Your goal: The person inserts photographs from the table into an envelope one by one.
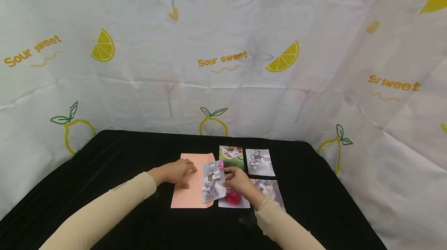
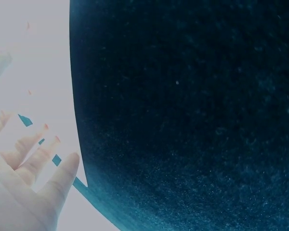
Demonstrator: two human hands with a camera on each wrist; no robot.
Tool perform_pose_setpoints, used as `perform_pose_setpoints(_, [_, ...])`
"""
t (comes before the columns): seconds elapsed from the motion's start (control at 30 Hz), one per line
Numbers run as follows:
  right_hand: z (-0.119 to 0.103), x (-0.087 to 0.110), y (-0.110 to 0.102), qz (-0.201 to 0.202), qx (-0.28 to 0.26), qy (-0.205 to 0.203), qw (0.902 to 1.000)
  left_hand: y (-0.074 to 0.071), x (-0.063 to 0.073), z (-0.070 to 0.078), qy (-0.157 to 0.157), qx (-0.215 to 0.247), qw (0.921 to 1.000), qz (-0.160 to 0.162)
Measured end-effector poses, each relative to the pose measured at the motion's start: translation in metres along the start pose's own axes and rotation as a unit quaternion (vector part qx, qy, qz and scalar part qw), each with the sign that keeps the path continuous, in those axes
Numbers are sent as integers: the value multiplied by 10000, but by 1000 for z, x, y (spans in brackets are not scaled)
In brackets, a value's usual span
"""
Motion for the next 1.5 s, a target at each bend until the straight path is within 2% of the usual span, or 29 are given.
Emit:
perform_pose_setpoints(0.17, [0, 2, 5, 6, -132, -22, 9999, 1, 0, -1, 4, -6, 10000, 4])
perform_pose_setpoints(0.33, [-4, 1, 11, -300, -387, -294, 9984, 2, 1, -2, -33, -20, 10000, 26])
perform_pose_setpoints(0.5, [-11, 6, 16, -254, -485, -329, 9980, 3, 0, -4, -96, -24, 9999, -58])
perform_pose_setpoints(0.57, [-12, 7, 17, -83, -432, -208, 9988, 3, 0, -4, -106, -28, 9999, -95])
perform_pose_setpoints(0.77, [-7, 2, 20, 14, -389, -169, 9991, 2, 1, -3, -120, -26, 9998, -124])
perform_pose_setpoints(1.23, [-7, -2, 28, -106, -214, -261, 9994, 2, 0, -1, -88, 17, 9999, -99])
perform_pose_setpoints(1.5, [-5, -4, 29, -91, -134, -156, 9997, 2, 1, -2, -72, 54, 9998, -148])
Point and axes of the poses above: each hand's wrist, its own x-axis away from the middle knuckle, its own y-axis out of the palm, z = x × y, the point moved 10 cm from there along -x, towards the middle knuckle, and after that the axes turned 9 degrees about -x, right-handed, at the moved point
